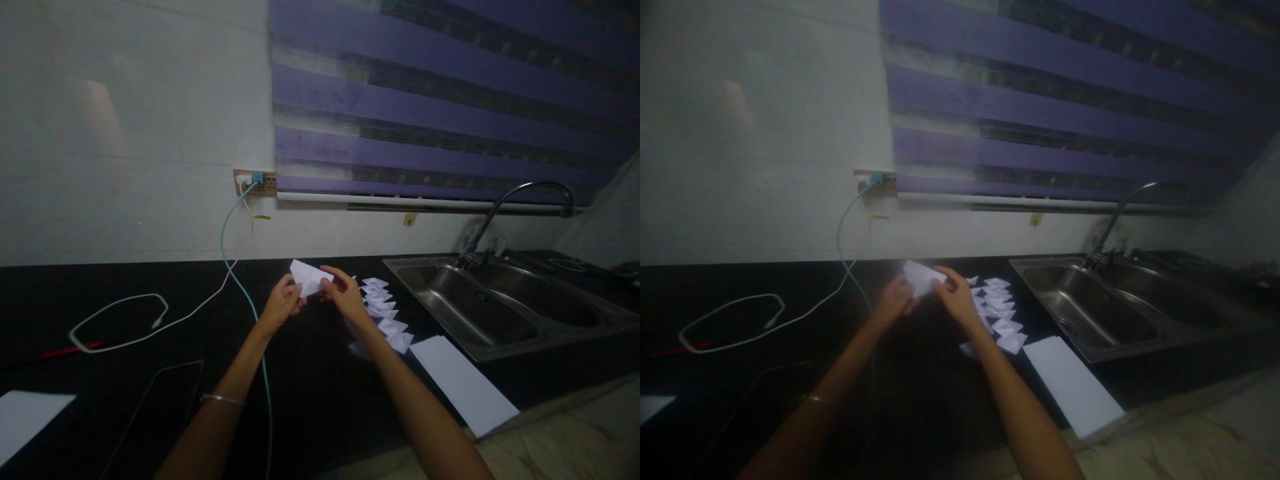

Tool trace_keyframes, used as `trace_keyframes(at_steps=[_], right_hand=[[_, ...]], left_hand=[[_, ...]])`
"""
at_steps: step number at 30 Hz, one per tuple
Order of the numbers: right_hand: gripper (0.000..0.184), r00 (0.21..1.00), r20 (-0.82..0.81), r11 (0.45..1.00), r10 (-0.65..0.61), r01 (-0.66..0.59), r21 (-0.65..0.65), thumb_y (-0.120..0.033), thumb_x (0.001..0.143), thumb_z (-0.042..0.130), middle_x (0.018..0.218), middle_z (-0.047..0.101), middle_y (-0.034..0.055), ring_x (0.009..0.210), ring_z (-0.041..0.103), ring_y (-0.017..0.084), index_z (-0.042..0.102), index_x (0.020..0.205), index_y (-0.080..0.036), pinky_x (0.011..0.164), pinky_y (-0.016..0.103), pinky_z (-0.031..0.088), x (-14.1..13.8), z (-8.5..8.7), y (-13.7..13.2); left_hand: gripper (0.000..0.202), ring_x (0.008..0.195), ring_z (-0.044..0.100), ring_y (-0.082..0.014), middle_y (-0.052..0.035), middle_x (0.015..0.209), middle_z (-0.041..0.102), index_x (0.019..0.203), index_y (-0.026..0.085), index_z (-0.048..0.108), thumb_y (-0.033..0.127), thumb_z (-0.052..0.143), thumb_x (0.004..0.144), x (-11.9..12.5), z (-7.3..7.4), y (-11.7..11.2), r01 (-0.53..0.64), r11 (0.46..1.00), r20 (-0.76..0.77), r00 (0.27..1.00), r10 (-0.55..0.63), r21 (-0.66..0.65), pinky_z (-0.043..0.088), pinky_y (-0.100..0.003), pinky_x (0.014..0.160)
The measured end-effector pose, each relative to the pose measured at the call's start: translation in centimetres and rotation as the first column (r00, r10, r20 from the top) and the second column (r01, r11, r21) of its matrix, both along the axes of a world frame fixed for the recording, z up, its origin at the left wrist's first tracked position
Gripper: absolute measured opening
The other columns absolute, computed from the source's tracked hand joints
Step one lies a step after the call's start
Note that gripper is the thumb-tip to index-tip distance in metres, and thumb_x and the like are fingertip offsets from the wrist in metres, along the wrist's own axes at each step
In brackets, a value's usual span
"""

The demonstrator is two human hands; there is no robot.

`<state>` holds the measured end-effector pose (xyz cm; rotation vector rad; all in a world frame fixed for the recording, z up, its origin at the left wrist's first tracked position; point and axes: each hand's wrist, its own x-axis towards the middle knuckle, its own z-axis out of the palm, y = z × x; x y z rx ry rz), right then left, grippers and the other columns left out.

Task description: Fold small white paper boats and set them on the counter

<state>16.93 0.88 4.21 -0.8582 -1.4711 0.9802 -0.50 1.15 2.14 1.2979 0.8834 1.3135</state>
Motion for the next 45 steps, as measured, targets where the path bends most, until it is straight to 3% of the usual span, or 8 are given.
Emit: trace_keyframes(at_steps=[9,14,17,22,27,34,38,45], right_hand=[[0.036,0.989,0.13,0.985,-0.07,0.047,0.168,-0.036,0.081,0.06,0.106,0.067,0.0068,0.068,0.06,0.015,0.064,0.115,-0.023,0.059,0.029,0.051,0.3,-0.4,0.1],[0.032,0.958,0.266,0.954,-0.107,0.023,0.3,-0.031,0.085,0.057,0.114,0.067,0.0061,0.095,0.062,0.022,0.065,0.116,-0.027,0.078,0.036,0.05,0.3,-0.1,-0.4],[0.034,0.946,0.3,0.937,-0.12,0.008,0.35,-0.028,0.085,0.057,0.114,0.067,0.0062,0.098,0.061,0.022,0.064,0.119,-0.028,0.084,0.038,0.047,0.3,0.0,-0.5],[0.029,0.928,0.348,0.932,-0.134,-0.001,0.362,-0.028,0.087,0.056,0.095,0.069,0.006,0.081,0.06,0.019,0.067,0.113,-0.026,0.075,0.033,0.047,0.4,-0.1,-0.5],[0.032,0.928,0.354,0.925,-0.118,-0.027,0.379,-0.027,0.087,0.055,0.1,0.069,0.006,0.084,0.06,0.02,0.065,0.117,-0.028,0.075,0.034,0.047,0.4,0.0,-0.5],[0.032,0.931,0.34,0.932,-0.129,-0.004,0.363,-0.026,0.085,0.057,0.108,0.068,0.0061,0.092,0.062,0.021,0.065,0.116,-0.028,0.077,0.035,0.049,0.4,-0.5,-0.2],[0.032,0.943,0.312,0.941,-0.111,0.0,0.337,-0.028,0.085,0.057,0.112,0.067,0.0058,0.096,0.062,0.022,0.065,0.116,-0.028,0.077,0.035,0.05,0.4,-0.6,-0.2],[0.033,0.942,0.323,0.962,-0.092,0.001,0.272,-0.032,0.084,0.058,0.1,0.068,0.0053,0.07,0.06,0.016,0.064,0.116,-0.026,0.066,0.031,0.049,0.4,-0.6,-0.1]], left_hand=[[0.046,0.052,0.055,-0.0102,-0.0014,0.073,0.064,0.107,0.018,0.055,0.039,0.073,0.07,0.4,0.5,-1.0,-0.039,0.998,-0.007,0.999,0.039,0.059,0.038,-0.017,0.042],[0.054,0.064,0.06,-0.0138,-0.0022,0.082,0.065,0.121,0.021,0.052,0.031,0.072,0.072,0.3,1.1,-1.2,-0.121,0.979,-0.037,0.991,0.129,0.167,0.046,-0.021,0.054],[0.041,0.08,0.062,-0.0168,-0.0061,0.101,0.065,0.111,0.02,0.061,0.026,0.071,0.072,0.2,1.4,-1.3,-0.153,0.949,-0.075,0.981,0.18,0.274,0.048,-0.024,0.067],[0.029,0.081,0.06,-0.0193,-0.0056,0.099,0.067,0.101,0.021,0.07,0.024,0.07,0.072,-0.1,1.4,-1.3,-0.163,0.932,-0.187,0.955,0.232,0.323,0.046,-0.027,0.069],[0.033,0.086,0.059,-0.0199,-0.0067,0.103,0.065,0.107,0.022,0.069,0.022,0.069,0.073,-0.5,1.2,-1.1,-0.106,0.926,-0.241,0.949,0.203,0.363,0.046,-0.027,0.07],[0.029,0.092,0.056,-0.0196,-0.007,0.099,0.061,0.105,0.023,0.069,0.022,0.067,0.076,-0.7,1.1,-0.9,-0.07,0.857,-0.303,0.918,0.256,0.51,0.044,-0.031,0.082],[0.025,0.093,0.055,-0.0201,-0.0068,0.1,0.06,0.103,0.023,0.069,0.024,0.065,0.078,-0.6,1.2,-1.1,-0.071,0.828,-0.308,0.908,0.284,0.556,0.045,-0.03,0.08],[0.018,0.085,0.056,-0.019,-0.0056,0.092,0.06,0.095,0.02,0.067,0.026,0.066,0.078,-0.6,0.8,-1.1,-0.101,0.828,-0.292,0.906,0.306,0.551,0.044,-0.027,0.073]])
